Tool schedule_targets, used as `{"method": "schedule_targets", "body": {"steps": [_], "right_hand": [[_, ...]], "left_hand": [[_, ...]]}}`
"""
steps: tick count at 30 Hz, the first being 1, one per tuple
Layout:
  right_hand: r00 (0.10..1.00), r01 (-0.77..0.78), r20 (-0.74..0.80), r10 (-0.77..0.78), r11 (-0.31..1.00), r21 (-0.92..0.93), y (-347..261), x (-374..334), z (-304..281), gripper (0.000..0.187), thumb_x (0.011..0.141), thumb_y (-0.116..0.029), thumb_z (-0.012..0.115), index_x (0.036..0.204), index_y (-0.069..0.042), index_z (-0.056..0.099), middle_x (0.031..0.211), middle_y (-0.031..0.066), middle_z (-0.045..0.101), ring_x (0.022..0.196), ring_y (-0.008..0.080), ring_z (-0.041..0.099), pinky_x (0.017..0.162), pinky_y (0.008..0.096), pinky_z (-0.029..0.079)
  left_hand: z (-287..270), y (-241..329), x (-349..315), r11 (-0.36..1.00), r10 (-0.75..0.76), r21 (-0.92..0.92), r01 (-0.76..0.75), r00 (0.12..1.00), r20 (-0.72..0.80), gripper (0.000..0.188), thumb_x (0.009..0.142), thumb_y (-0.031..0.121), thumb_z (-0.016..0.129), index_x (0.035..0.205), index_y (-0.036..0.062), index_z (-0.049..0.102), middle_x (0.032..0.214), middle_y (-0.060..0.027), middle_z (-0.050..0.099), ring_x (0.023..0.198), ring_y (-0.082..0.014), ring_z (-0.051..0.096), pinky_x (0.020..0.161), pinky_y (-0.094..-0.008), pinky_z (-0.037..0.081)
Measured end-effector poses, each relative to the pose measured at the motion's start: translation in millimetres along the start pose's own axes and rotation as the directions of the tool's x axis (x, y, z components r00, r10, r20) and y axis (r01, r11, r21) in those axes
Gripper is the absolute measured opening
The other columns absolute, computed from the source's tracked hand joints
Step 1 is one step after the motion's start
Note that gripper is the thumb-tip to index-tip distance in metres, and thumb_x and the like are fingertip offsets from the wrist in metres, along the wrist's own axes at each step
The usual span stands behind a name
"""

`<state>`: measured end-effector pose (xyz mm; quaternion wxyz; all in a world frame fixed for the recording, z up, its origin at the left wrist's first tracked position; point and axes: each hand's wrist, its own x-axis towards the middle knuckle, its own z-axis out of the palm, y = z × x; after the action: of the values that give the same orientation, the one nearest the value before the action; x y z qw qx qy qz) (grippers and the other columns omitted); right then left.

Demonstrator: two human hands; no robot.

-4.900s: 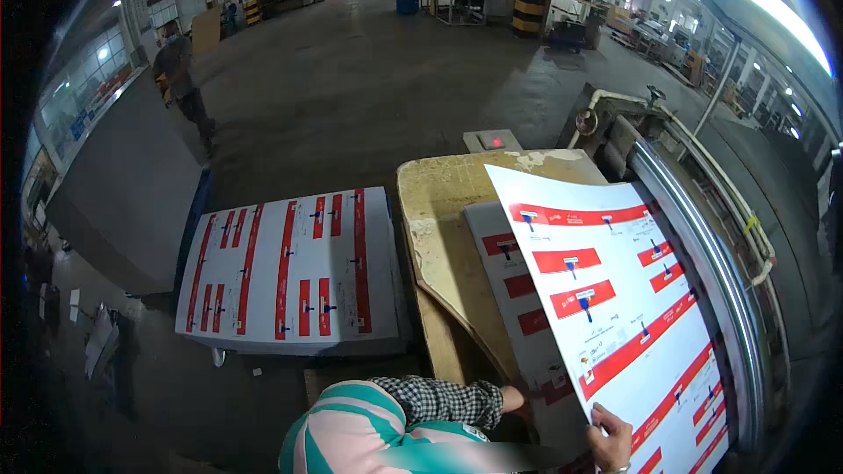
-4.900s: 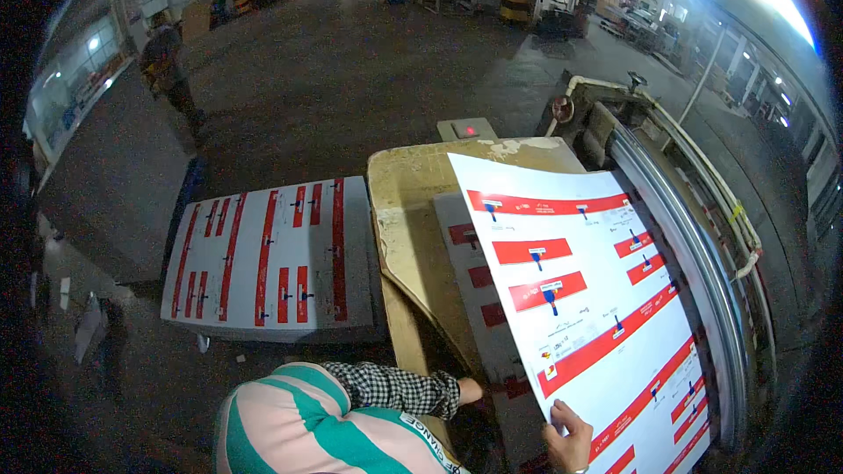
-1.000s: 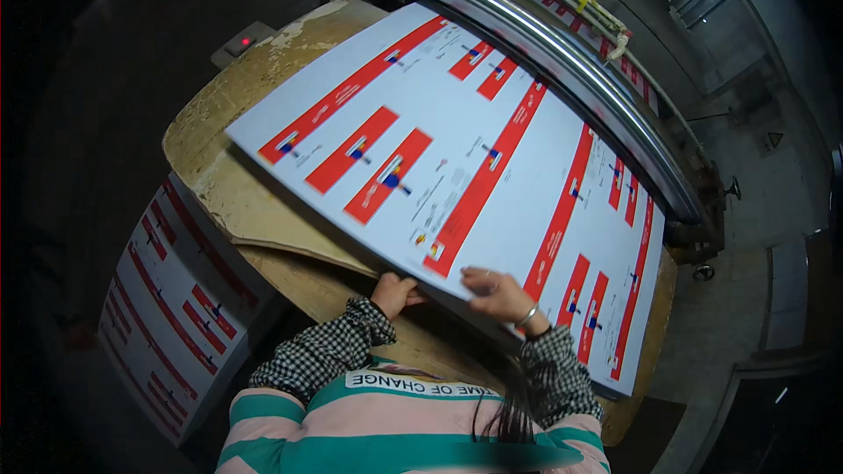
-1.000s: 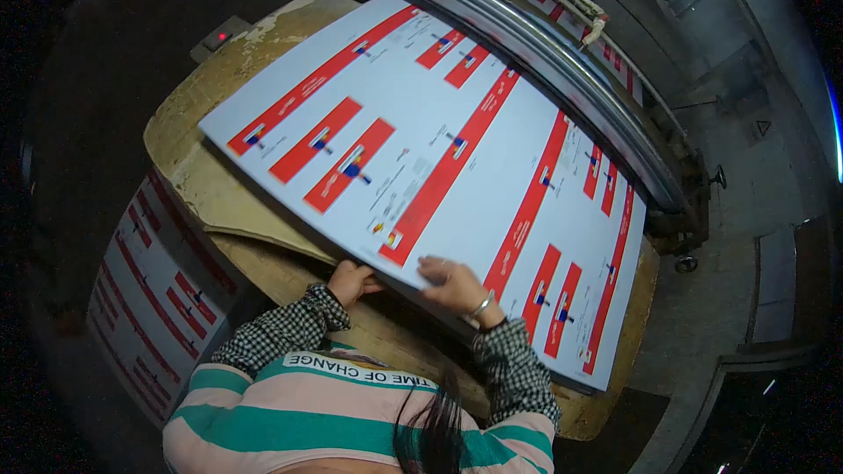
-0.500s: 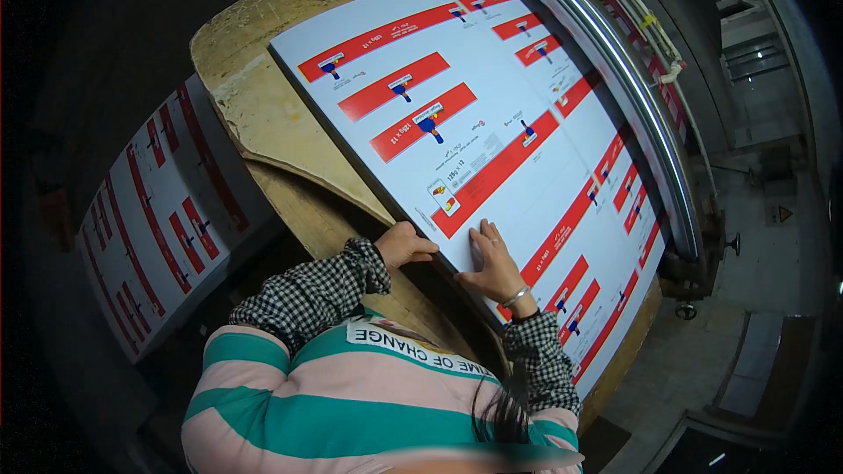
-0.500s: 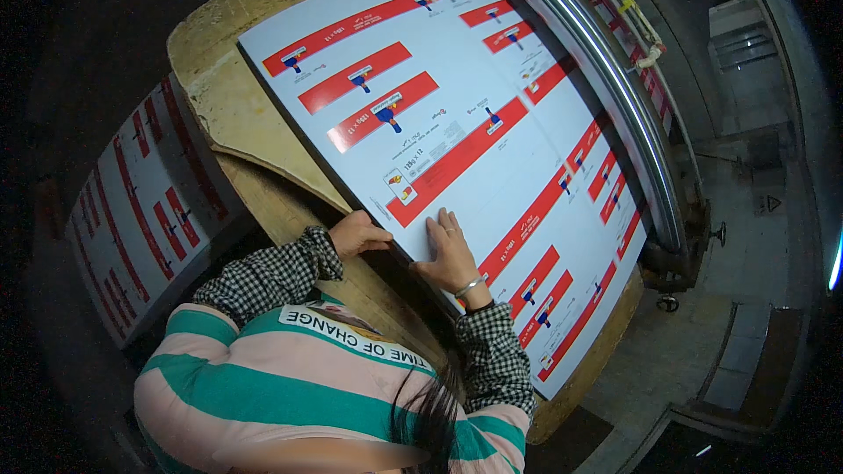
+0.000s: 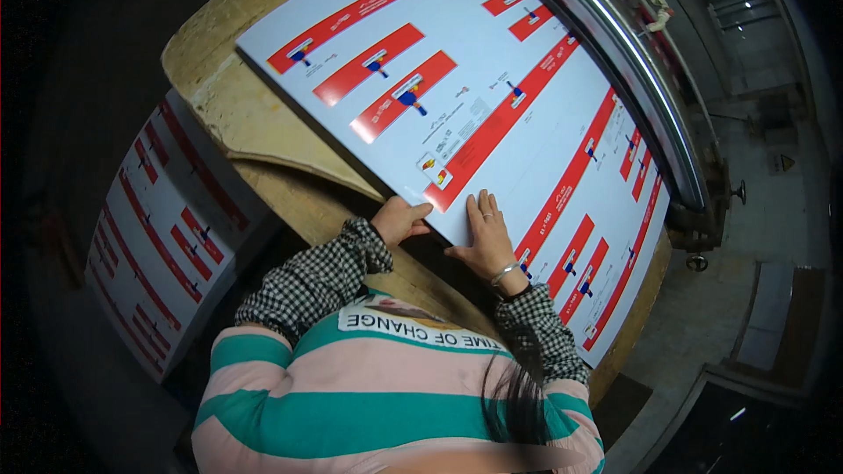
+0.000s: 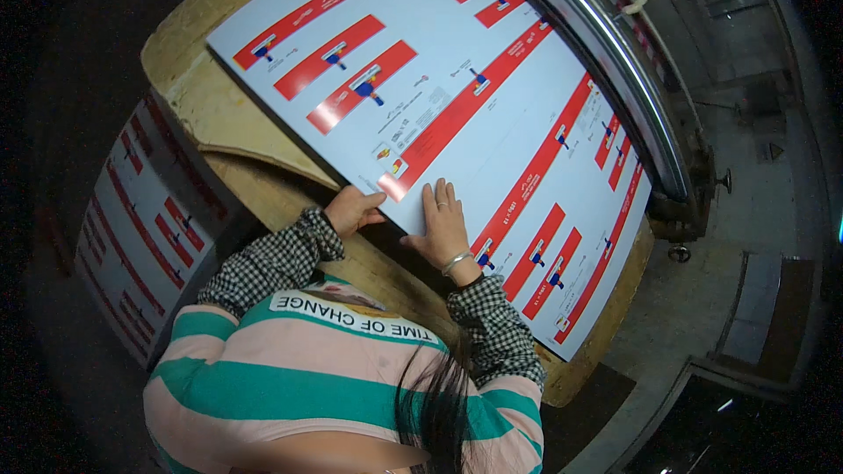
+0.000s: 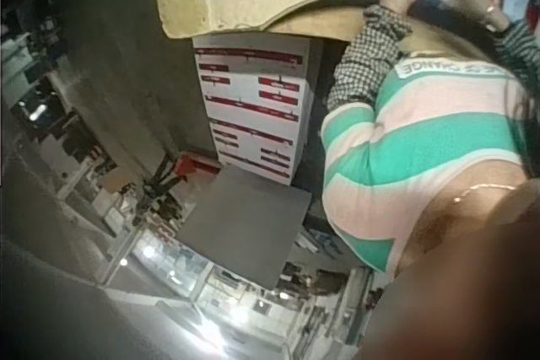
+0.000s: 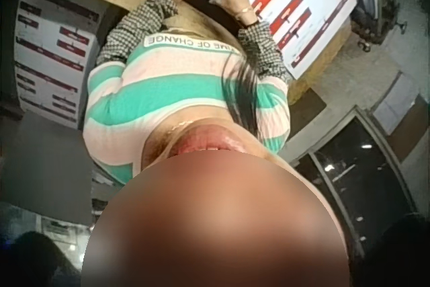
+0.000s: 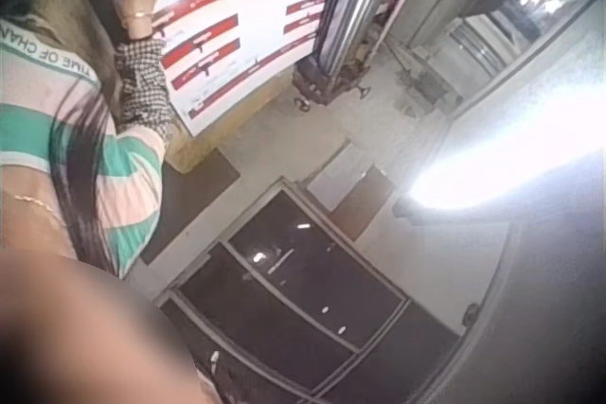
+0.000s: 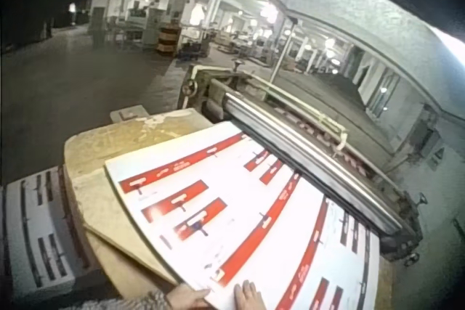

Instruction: Feeding large printed paper sheets into a processing machine.

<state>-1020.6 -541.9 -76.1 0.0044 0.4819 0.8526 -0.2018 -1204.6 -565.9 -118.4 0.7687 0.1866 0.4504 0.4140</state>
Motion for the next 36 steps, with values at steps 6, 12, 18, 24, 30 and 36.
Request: {"method": "schedule_targets", "body": {"steps": [6, 12, 18, 24, 30, 36], "right_hand": [[0.999, 0.032, 0.036, -0.035, 0.995, 0.096, 3, -5, -8, 0.086, 0.052, -0.024, 0.076, 0.121, 0.003, 0.034, 0.128, 0.0288, 0.027, 0.120, 0.0421, 0.024, 0.098, 0.0409, 0.026], [0.996, 0.057, -0.072, -0.051, 0.994, 0.088, 2, -8, -9, 0.083, 0.054, -0.023, 0.076, 0.122, 0.001, 0.034, 0.127, 0.0281, 0.029, 0.120, 0.0404, 0.027, 0.099, 0.0400, 0.026], [0.998, -0.022, 0.058, 0.015, 0.993, 0.114, -8, -2, -43, 0.084, 0.053, -0.031, 0.076, 0.121, -0.002, 0.038, 0.125, 0.0258, 0.034, 0.119, 0.0343, 0.032, 0.096, 0.0354, 0.031], [0.993, 0.021, 0.116, -0.037, 0.991, 0.135, 5, -4, -48, 0.067, 0.062, -0.029, 0.070, 0.118, -0.004, 0.042, 0.127, 0.0227, 0.035, 0.116, 0.0327, 0.037, 0.094, 0.0351, 0.035], [0.993, 0.119, -0.072, -0.097, 0.880, 0.459, 0, -13, -89, 0.020, 0.076, -0.004, 0.054, 0.095, 0.003, 0.057, 0.105, 0.0191, 0.055, 0.097, 0.0295, 0.055, 0.083, 0.0310, 0.044], [0.991, 0.134, -0.089, -0.104, 0.872, 0.471, 7, -7, -31, 0.026, 0.071, -0.010, 0.058, 0.094, 0.002, 0.056, 0.105, 0.0203, 0.054, 0.100, 0.0320, 0.051, 0.086, 0.0349, 0.041]], "left_hand": [[-1, 6, -6, 0.998, -0.054, -0.021, 0.055, 0.998, 0.035, 0.034, 0.077, 0.010, 0.057, 0.110, 0.0086, 0.048, 0.097, -0.0020, 0.056, 0.082, -0.0116, 0.054, 0.072, -0.0260, 0.044], [-7, 17, -5, 0.965, 0.124, 0.193, -0.177, 0.958, 0.260, 0.041, 0.069, 0.000, 0.062, 0.109, 0.0007, 0.049, 0.100, -0.0071, 0.057, 0.091, -0.0153, 0.053, 0.078, -0.0270, 0.044], [-12, 33, -6, 0.799, 0.254, 0.443, -0.407, 0.896, 0.365, 0.038, 0.068, 0.010, 0.068, 0.103, -0.0003, 0.055, 0.100, -0.0103, 0.059, 0.092, -0.0160, 0.053, 0.083, -0.0282, 0.041], [-10, 21, 0, 0.808, 0.294, 0.429, -0.405, 0.907, 0.302, 0.037, 0.067, 0.007, 0.066, 0.101, -0.0022, 0.055, 0.097, -0.0117, 0.059, 0.089, -0.0172, 0.054, 0.080, -0.0289, 0.043], [-21, -25, 14, 0.966, 0.213, 0.131, -0.223, 0.973, 0.088, 0.035, 0.078, 0.012, 0.056, 0.108, -0.0038, 0.048, 0.103, -0.0113, 0.055, 0.091, -0.0178, 0.052, 0.081, -0.0288, 0.042], [-10, -16, 17, 0.997, 0.041, -0.063, -0.044, 0.998, -0.039, 0.027, 0.082, 0.005, 0.045, 0.106, -0.0090, 0.046, 0.104, -0.0179, 0.052, 0.094, -0.0251, 0.054, 0.081, -0.0373, 0.048]]}}
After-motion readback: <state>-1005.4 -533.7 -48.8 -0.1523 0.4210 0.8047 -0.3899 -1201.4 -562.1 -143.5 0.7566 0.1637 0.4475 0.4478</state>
